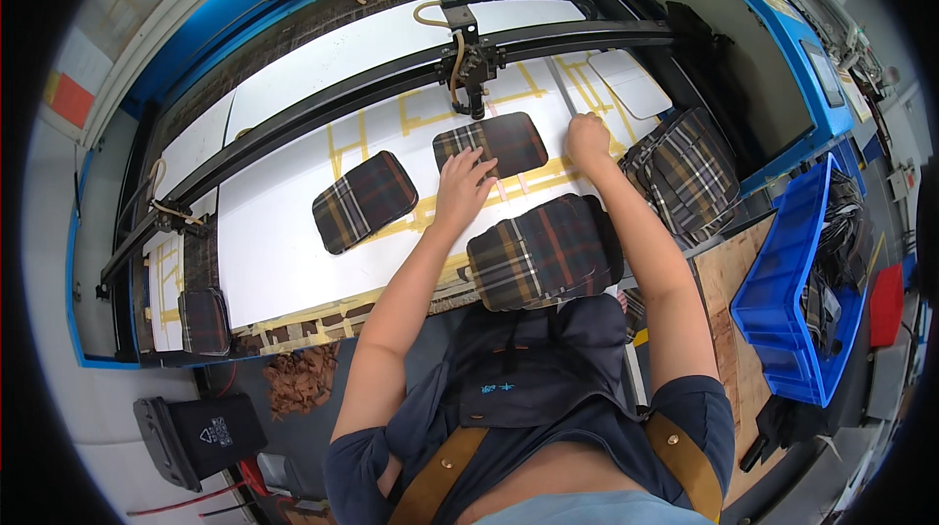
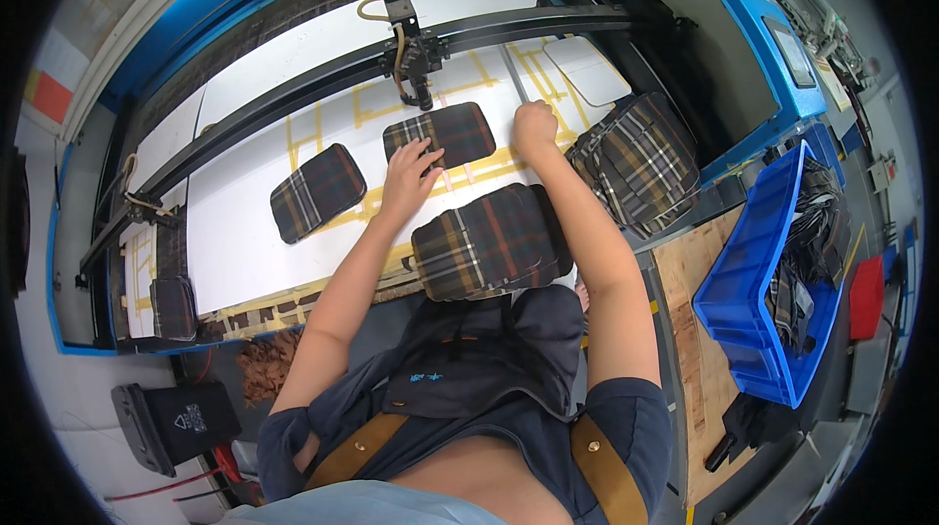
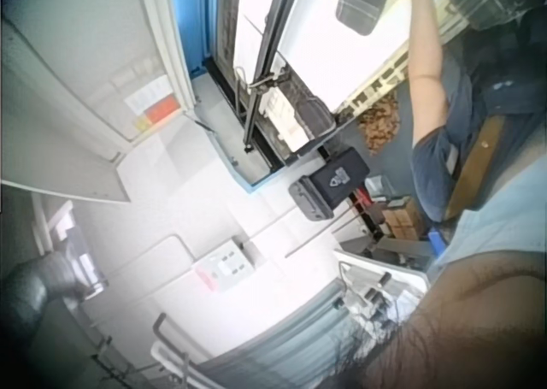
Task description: The person aligns and places plaid fabric pieces onto an industrial machine bed using a ruler.
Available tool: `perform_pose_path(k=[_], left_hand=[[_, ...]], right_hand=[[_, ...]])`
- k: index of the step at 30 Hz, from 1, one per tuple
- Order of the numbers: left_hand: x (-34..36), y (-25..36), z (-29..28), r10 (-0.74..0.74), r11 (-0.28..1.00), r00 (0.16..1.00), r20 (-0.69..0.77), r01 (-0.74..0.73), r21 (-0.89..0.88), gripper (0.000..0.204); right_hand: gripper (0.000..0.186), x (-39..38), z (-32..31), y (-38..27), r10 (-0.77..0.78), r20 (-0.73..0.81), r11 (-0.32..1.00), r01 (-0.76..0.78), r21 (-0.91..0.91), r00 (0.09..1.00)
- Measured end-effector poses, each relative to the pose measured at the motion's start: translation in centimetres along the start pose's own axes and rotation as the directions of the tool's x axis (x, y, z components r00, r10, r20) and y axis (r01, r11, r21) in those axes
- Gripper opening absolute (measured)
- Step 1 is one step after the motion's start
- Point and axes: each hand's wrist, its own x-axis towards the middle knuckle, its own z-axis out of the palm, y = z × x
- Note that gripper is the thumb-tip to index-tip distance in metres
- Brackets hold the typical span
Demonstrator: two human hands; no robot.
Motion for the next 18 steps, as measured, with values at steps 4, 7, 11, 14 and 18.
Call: perform_pose_path(k=[4,7,11,14,18], left_hand=[[0.1,0.2,-0.2,-0.004,1.0,1.0,0.006,0.004,-0.006,0.035],[-0.2,-0.1,-0.3,-0.03,0.999,0.999,-0.012,0.03,-0.022,0.036],[0.2,0.0,-0.2,-0.001,0.999,1.0,-0.019,0.001,-0.035,0.034],[0.2,0.1,-0.3,-0.004,0.999,1.0,-0.021,0.003,-0.049,0.033],[0.1,0.1,-0.3,0.003,0.999,0.999,-0.036,-0.005,-0.054,0.033]], right_hand=[[0.021,0.1,0.6,1.0,0.041,-0.098,0.923,0.0,0.385,0.994],[0.023,-0.8,1.0,-0.8,0.052,-0.037,0.611,-0.003,0.792,0.998],[0.023,-2.0,2.2,-4.1,-0.043,-0.011,0.497,0.031,0.867,0.999],[0.024,-3.0,1.8,-6.7,-0.09,-0.037,0.52,0.079,0.85,0.995],[0.024,-4.1,0.8,-8.6,-0.12,-0.038,0.651,0.107,0.751,0.992]])
